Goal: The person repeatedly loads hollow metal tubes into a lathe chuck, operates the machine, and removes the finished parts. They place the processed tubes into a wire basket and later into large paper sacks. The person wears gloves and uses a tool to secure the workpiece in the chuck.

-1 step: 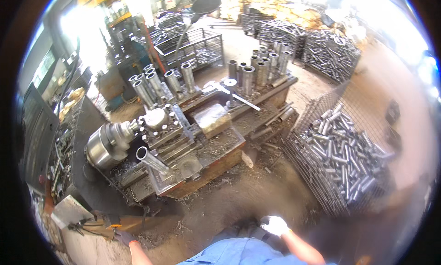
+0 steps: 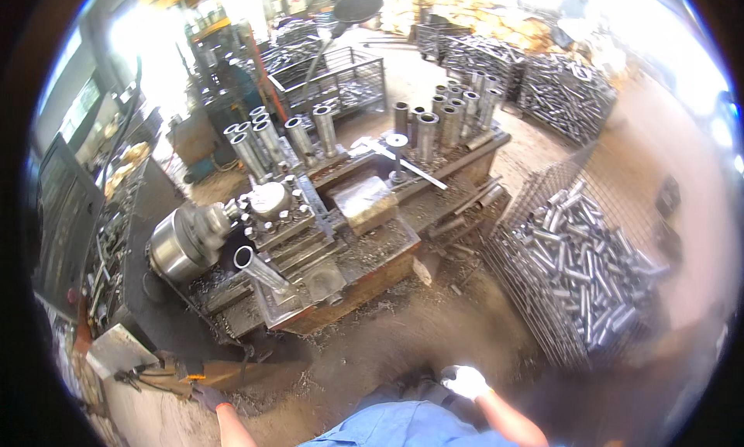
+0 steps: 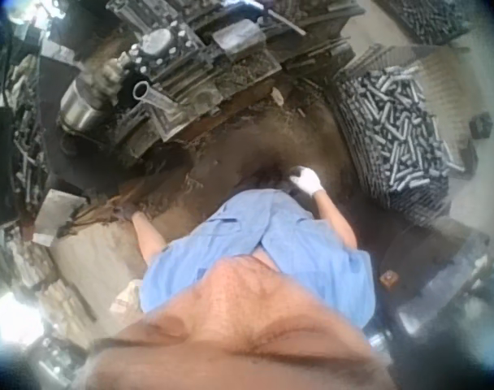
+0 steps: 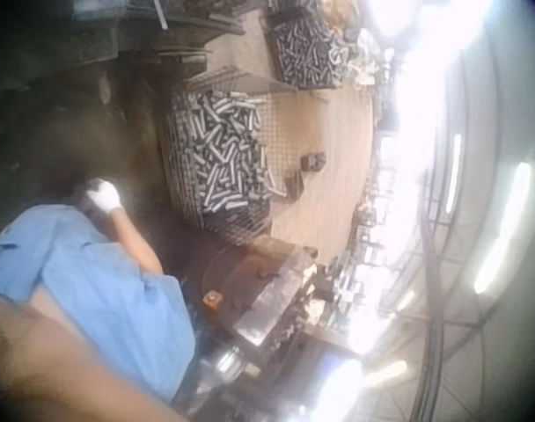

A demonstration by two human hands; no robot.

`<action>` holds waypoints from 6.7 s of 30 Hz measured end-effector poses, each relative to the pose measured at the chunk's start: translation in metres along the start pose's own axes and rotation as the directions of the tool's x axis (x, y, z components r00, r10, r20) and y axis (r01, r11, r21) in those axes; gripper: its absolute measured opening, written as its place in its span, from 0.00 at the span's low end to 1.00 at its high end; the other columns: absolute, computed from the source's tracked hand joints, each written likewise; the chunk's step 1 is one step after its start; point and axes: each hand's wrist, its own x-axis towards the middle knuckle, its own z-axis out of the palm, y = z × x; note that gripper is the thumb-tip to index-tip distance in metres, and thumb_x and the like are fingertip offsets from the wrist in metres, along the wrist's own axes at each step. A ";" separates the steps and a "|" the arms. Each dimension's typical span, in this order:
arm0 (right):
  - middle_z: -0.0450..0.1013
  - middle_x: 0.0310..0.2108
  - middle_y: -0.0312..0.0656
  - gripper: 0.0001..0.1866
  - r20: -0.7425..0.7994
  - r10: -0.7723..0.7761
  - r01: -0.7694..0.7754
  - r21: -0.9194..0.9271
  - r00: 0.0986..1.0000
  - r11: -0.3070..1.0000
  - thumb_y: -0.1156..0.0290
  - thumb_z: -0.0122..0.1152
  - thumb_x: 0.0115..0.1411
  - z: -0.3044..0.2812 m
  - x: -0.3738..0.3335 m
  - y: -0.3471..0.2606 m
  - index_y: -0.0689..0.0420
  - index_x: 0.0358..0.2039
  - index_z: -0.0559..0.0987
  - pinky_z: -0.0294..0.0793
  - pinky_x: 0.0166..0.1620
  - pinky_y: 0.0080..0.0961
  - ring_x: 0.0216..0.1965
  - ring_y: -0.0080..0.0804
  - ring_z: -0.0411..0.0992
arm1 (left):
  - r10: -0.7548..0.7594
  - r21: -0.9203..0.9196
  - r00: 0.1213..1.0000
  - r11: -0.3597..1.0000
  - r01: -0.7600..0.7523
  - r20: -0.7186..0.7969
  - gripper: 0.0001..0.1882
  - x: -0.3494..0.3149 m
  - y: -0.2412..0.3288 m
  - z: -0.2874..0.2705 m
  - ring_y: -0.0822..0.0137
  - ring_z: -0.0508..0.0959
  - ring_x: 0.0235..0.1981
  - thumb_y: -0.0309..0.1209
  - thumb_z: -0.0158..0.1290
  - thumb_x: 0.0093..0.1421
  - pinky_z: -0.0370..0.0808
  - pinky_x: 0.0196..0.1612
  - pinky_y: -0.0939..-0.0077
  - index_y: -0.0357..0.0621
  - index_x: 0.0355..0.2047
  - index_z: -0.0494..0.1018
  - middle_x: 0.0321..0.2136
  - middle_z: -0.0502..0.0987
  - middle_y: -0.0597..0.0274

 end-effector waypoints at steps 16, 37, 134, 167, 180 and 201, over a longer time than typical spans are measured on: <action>0.84 0.50 0.46 0.19 -0.106 -0.690 0.693 -0.014 0.716 0.721 0.64 0.70 0.64 -0.159 0.126 -0.283 0.57 0.53 0.85 0.80 0.57 0.33 0.51 0.35 0.83 | -0.296 -0.374 0.734 0.709 0.598 0.611 0.15 -0.098 -0.019 0.033 0.69 0.67 0.19 0.46 0.53 0.70 0.67 0.23 0.68 0.54 0.29 0.70 0.23 0.71 0.68; 0.84 0.51 0.38 0.23 0.470 -0.596 0.648 0.065 0.651 0.759 0.62 0.69 0.64 -0.201 0.353 -0.632 0.56 0.58 0.84 0.82 0.51 0.25 0.46 0.27 0.81 | -0.039 0.009 0.594 0.998 0.054 0.804 0.18 -0.203 -0.005 0.005 0.56 0.83 0.41 0.33 0.58 0.69 0.81 0.46 0.53 0.51 0.58 0.77 0.42 0.84 0.57; 0.82 0.47 0.46 0.35 0.230 -0.582 0.583 0.074 0.780 0.809 0.62 0.80 0.50 -0.074 0.151 -0.377 0.57 0.58 0.78 0.80 0.53 0.32 0.48 0.34 0.80 | -0.034 -0.097 0.118 0.376 0.921 0.992 0.24 -0.206 0.222 0.057 0.45 0.83 0.50 0.43 0.59 0.70 0.80 0.57 0.41 0.48 0.61 0.71 0.53 0.79 0.46; 0.82 0.37 0.46 0.11 -0.247 -0.898 0.880 -0.224 0.365 0.419 0.77 0.65 0.57 -0.011 0.135 -0.458 0.53 0.41 0.84 0.84 0.43 0.42 0.37 0.48 0.83 | 0.365 -0.388 0.151 0.760 0.522 0.919 0.30 -0.080 0.310 0.151 0.61 0.82 0.52 0.41 0.64 0.66 0.79 0.59 0.64 0.40 0.63 0.72 0.51 0.81 0.53; 0.80 0.37 0.51 0.19 0.076 -0.674 0.607 -0.518 0.735 0.603 0.56 0.69 0.58 0.028 0.189 -0.434 0.58 0.41 0.80 0.81 0.38 0.43 0.37 0.47 0.82 | 0.077 -0.168 0.167 0.004 0.986 0.983 0.36 -0.127 0.185 0.119 0.53 0.81 0.42 0.69 0.48 0.67 0.82 0.49 0.50 0.46 0.48 0.78 0.40 0.82 0.48; 0.79 0.48 0.50 0.37 0.169 -0.950 0.769 -0.631 0.264 0.102 0.62 0.75 0.47 -0.161 0.133 -0.607 0.52 0.60 0.74 0.82 0.48 0.45 0.47 0.52 0.81 | 0.278 -0.261 0.022 0.868 0.423 0.960 0.27 -0.187 0.240 0.256 0.61 0.78 0.57 0.44 0.53 0.74 0.76 0.63 0.63 0.42 0.67 0.68 0.62 0.73 0.60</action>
